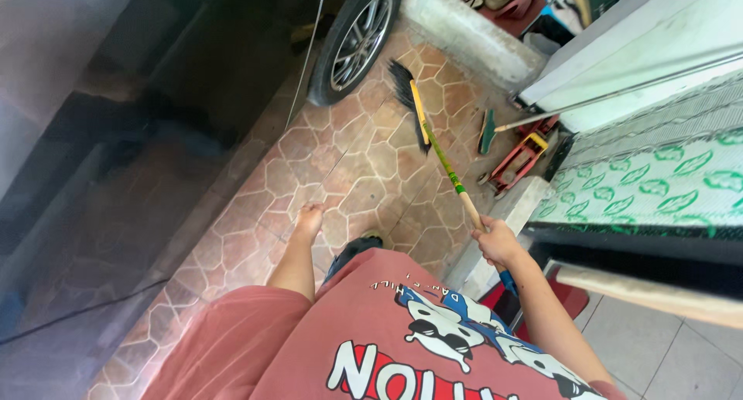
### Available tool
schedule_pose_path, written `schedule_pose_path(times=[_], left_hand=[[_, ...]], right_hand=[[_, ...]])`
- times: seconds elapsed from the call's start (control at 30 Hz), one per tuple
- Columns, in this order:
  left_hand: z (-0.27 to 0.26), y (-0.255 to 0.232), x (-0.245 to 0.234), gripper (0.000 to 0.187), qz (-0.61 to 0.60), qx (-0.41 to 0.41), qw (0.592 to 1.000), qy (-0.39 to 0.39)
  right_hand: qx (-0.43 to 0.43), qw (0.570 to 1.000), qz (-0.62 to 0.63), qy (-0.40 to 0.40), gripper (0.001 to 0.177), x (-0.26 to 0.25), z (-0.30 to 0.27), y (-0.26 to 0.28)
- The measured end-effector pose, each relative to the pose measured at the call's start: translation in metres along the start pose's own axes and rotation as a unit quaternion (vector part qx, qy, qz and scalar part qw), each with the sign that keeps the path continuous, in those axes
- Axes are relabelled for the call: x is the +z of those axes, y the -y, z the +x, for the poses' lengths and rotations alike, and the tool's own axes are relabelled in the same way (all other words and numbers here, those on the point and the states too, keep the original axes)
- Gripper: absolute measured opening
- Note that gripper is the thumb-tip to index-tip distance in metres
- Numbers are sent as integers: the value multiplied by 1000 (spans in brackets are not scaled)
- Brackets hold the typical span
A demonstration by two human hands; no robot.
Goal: The person sweeps the tiled garage floor using a broom and a dustpan, collecting debris from around a parked car and a doorway.
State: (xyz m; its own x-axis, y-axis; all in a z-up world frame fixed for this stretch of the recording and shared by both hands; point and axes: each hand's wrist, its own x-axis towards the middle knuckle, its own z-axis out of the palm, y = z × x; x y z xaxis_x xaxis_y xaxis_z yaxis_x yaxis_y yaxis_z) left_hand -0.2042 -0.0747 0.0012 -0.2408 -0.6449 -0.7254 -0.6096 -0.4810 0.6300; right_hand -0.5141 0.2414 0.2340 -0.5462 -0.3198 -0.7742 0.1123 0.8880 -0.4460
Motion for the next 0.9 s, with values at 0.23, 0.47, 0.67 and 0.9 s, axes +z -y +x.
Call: schedule_pose_path(times=[0.23, 0.47, 0.67, 0.9], left_hand=[[72, -117, 86, 34, 58, 93, 994, 29], [75, -135, 151, 30, 75, 170, 982, -34], [35, -153, 219, 28, -75, -122, 989, -43], [30, -186, 289, 28, -97, -157, 979, -87]], right_hand=[[-32, 999, -23, -29, 35, -102, 97, 73], [-60, 998, -37, 6, 26, -218, 249, 157], [-58, 993, -59, 88, 17, -295, 411, 252], [-104, 953, -278, 65, 23, -278, 554, 373]])
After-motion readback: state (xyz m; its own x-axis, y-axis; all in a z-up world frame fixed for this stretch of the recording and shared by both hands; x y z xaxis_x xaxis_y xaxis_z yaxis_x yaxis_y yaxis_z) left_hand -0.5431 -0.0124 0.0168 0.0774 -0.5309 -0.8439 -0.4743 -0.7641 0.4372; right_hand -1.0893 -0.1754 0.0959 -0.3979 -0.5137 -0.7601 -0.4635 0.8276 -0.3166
